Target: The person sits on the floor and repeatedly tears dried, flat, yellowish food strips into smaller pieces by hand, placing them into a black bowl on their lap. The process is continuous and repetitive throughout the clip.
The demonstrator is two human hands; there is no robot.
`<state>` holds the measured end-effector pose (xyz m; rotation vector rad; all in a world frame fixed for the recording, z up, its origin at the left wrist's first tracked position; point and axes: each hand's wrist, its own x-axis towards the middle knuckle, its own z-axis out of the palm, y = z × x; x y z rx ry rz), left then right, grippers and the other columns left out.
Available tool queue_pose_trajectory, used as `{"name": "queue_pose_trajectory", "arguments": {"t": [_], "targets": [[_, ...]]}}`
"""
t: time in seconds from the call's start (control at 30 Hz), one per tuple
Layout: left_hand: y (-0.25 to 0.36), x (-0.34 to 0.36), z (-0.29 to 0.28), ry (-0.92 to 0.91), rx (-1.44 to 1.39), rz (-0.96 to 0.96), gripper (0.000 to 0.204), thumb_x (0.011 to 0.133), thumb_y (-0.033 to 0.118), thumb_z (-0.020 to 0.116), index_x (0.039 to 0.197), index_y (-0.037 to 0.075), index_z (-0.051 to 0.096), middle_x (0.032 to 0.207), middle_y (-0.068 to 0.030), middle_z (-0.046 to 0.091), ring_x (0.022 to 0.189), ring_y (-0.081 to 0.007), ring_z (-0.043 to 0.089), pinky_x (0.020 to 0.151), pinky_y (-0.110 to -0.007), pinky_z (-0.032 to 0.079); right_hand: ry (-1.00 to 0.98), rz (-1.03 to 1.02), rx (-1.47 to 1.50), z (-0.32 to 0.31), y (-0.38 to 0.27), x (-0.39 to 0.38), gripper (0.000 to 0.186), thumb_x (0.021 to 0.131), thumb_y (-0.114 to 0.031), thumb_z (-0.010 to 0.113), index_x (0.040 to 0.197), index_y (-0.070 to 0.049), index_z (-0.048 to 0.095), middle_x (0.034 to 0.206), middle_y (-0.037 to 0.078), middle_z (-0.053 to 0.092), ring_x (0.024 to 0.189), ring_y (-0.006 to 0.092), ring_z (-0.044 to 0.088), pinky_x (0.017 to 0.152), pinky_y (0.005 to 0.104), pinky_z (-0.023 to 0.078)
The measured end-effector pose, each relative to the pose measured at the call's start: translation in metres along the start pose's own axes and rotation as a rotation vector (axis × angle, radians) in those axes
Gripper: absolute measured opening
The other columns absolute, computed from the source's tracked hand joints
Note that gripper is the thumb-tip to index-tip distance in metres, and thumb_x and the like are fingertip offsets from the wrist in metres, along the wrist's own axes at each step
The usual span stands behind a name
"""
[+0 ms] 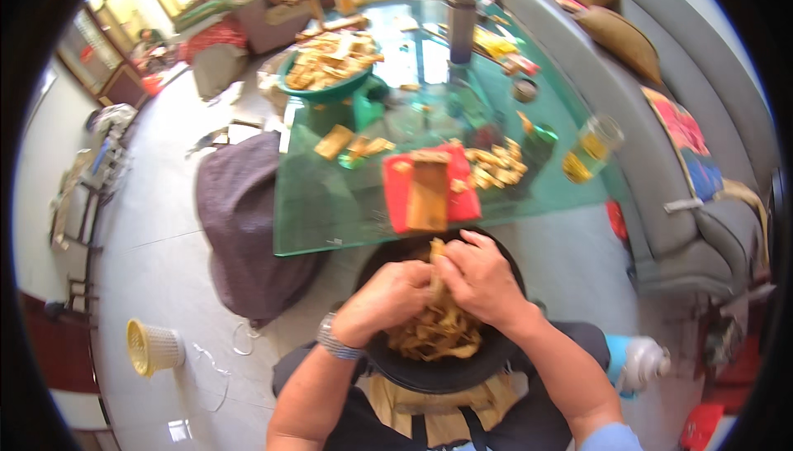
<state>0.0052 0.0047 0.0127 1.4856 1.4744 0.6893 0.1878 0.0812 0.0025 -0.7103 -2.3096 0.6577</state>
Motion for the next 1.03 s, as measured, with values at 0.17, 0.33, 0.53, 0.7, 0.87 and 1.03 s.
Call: {"name": "queue_pose_trajectory", "arguments": {"t": [0.17,0.33,0.53,0.7,0.87,1.03], "targets": [[-0.012,0.003,0.005,0.229,0.131,0.186,0.016,0.093,0.009,0.065,0.107,0.002,0.069,0.1,-0.0146,0.068,0.097,-0.0351,0.067,0.085,-0.04,0.054,-0.293,0.487,0.202,-0.013,-0.004,0.0,0.021,0.104,-0.019,0.052,0.101,-0.003,0.064,0.083,0.014,0.068,0.083,0.0303,0.069,0.082,0.0406,0.056],[-0.007,-0.007,0.011,0.208,0.019,0.197,0.037,0.094,0.002,0.058,0.131,0.003,0.056,0.124,-0.0172,0.059,0.113,-0.0378,0.064,0.096,-0.042,0.053,-0.448,0.941,1.14,0.001,0.011,-0.012,0.022,0.105,-0.023,0.047,0.102,-0.007,0.061,0.073,0.003,0.059,0.063,0.0166,0.057,0.067,0.037,0.055],[-0.019,0.002,0.011,0.162,0.018,0.214,0.024,0.096,0.004,0.06,0.119,-0.001,0.064,0.116,-0.017,0.067,0.109,-0.0336,0.066,0.095,-0.04,0.053,-0.566,1.237,1.305,0.007,0.028,-0.012,0.023,0.108,-0.029,0.045,0.101,-0.012,0.058,0.067,-0.005,0.046,0.052,0.0067,0.038,0.049,0.0245,0.037],[-0.013,0.004,0.012,0.188,-0.191,0.064,0.032,0.101,0.01,0.062,0.132,0.0,0.061,0.116,-0.0096,0.069,0.102,-0.0197,0.067,0.091,-0.033,0.053,-0.395,0.82,0.814,0.0,0.008,-0.003,0.028,0.104,-0.034,0.065,0.094,-0.008,0.062,0.074,-0.005,0.053,0.063,0.0045,0.047,0.057,0.0233,0.041],[-0.005,-0.001,-0.002,-0.06,-0.952,-0.126,0.056,0.103,0.013,0.064,0.153,-0.002,0.042,0.121,-0.0042,0.066,0.102,-0.0117,0.064,0.09,-0.028,0.052,-0.173,0.508,0.748,-0.003,0.01,-0.005,0.021,0.103,-0.022,0.071,0.095,-0.003,0.068,0.087,-0.003,0.067,0.081,0.004,0.057,0.073,0.023,0.05],[-0.016,-0.002,-0.004,-0.113,-1.144,-0.063,0.062,0.101,0.012,0.066,0.155,-0.002,0.041,0.132,-0.0088,0.062,0.114,-0.0153,0.064,0.102,-0.032,0.052,-0.195,0.489,0.691,-0.01,0.015,-0.006,0.019,0.101,-0.023,0.072,0.107,-0.004,0.073,0.09,-0.003,0.071,0.086,0.0039,0.06,0.078,0.0232,0.051]]}}
